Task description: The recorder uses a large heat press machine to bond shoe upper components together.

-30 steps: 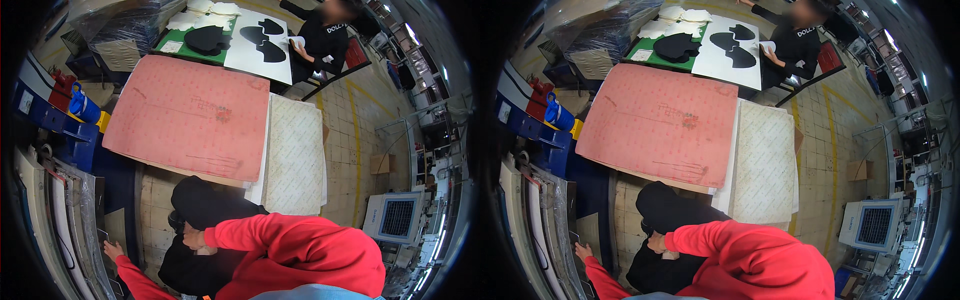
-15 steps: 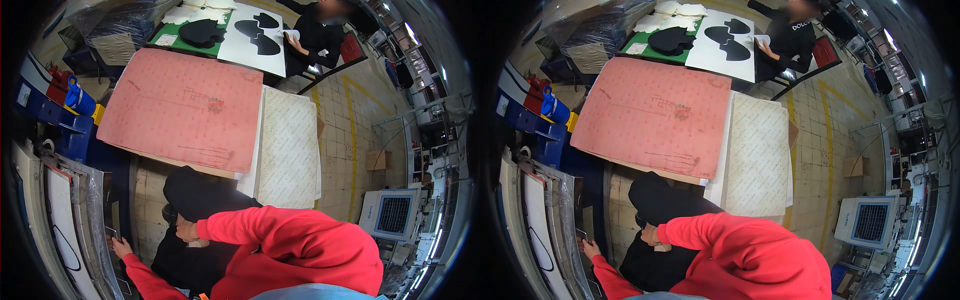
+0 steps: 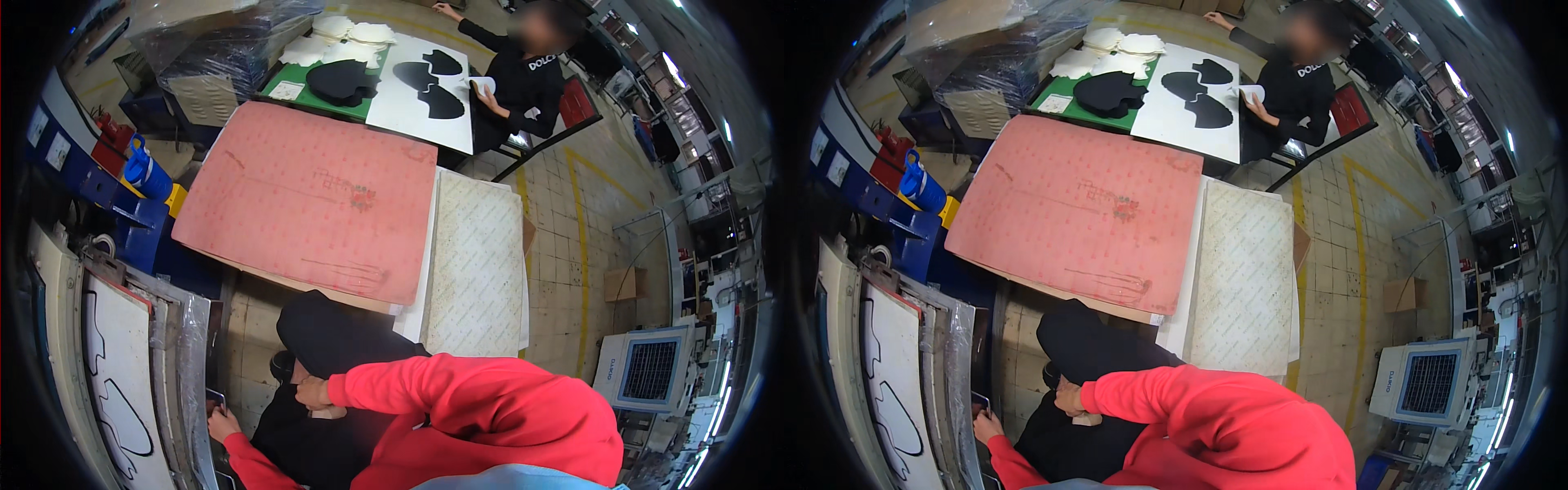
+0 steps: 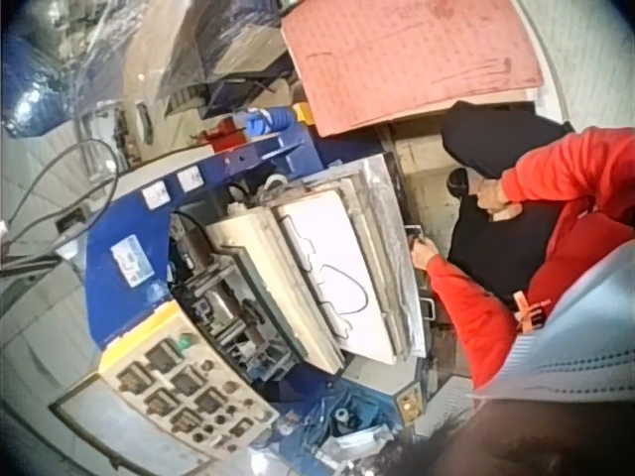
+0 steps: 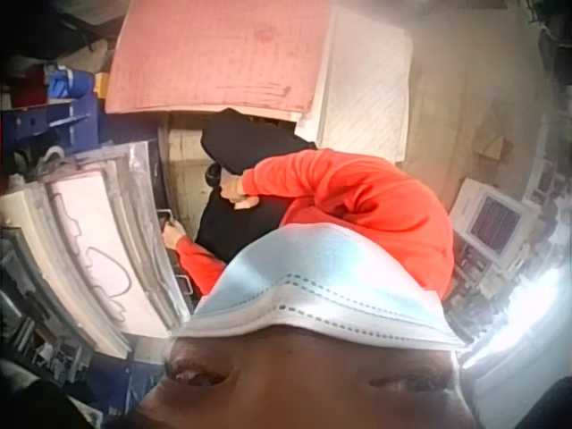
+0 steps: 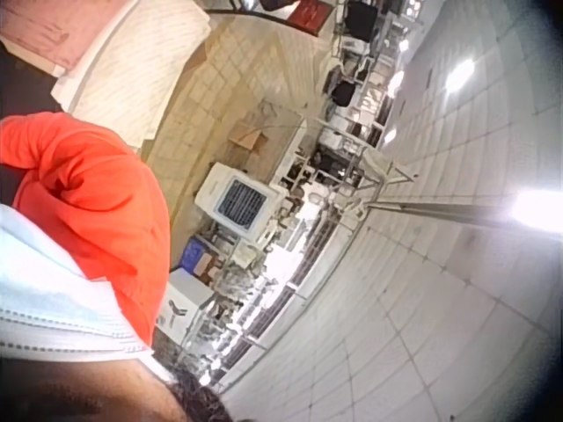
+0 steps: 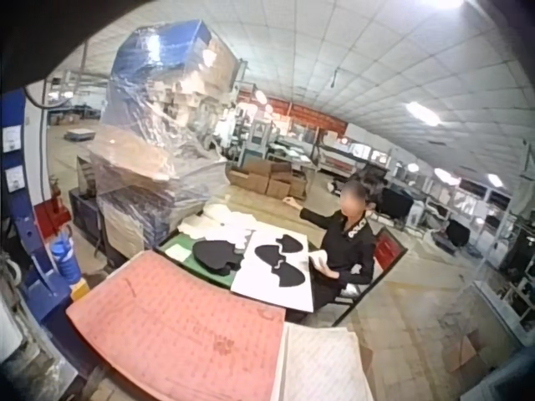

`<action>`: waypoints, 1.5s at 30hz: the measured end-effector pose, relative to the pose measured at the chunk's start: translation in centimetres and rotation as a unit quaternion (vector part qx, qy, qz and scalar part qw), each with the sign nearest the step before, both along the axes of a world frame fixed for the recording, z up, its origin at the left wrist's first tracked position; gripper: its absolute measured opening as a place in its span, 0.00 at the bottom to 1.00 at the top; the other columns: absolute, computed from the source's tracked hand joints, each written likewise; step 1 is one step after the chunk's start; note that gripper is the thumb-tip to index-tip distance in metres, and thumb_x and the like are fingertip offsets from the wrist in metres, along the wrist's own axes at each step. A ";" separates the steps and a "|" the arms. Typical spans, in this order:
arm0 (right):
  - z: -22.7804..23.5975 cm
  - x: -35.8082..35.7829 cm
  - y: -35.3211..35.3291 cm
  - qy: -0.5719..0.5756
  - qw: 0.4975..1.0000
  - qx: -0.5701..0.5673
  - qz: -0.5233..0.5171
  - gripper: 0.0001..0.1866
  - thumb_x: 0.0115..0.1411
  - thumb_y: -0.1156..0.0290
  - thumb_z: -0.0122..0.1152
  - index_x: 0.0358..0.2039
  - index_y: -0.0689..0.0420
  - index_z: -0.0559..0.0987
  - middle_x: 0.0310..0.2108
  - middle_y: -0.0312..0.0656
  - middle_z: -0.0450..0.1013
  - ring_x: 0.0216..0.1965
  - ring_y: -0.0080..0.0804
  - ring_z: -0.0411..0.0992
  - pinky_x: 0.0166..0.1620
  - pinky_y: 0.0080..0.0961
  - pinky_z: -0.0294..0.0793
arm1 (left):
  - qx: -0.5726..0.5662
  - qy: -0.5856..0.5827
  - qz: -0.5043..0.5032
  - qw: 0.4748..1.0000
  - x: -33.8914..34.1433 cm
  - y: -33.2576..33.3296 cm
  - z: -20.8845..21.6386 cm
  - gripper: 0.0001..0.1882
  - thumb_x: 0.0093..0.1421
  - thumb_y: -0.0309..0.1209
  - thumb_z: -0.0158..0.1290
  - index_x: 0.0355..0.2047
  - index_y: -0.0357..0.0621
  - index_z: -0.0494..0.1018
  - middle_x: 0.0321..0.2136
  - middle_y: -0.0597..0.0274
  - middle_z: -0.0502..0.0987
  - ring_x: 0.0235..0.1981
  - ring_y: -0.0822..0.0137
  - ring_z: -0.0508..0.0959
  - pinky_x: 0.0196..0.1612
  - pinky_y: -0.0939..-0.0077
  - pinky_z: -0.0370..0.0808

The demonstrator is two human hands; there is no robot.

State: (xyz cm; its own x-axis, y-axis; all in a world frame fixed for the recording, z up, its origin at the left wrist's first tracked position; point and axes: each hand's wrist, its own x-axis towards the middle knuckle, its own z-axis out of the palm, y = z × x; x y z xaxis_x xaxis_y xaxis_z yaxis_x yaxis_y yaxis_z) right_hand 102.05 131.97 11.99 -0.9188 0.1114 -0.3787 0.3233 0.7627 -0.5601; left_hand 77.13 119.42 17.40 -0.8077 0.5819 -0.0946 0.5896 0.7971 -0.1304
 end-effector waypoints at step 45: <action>3.8 -3.6 0.1 0.025 0.990 -0.138 -0.031 0.19 0.54 0.56 0.53 0.28 0.61 0.80 0.27 0.57 0.74 0.31 0.56 0.73 0.38 0.45 0.72 | 0.159 0.192 0.156 0.956 -25.2 -24.1 11.1 0.34 0.56 0.55 0.48 0.55 0.45 0.65 0.56 0.45 0.63 0.59 0.49 0.60 0.60 0.58 0.56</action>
State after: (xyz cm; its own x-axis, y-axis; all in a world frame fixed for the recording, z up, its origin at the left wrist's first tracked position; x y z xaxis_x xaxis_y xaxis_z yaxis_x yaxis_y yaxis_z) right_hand 98.48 132.09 15.79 -0.9320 0.0671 -0.3562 0.3309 0.5583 -0.7608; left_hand 51.95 95.34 28.47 -0.8861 0.2575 0.3853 0.2744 0.9615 -0.0116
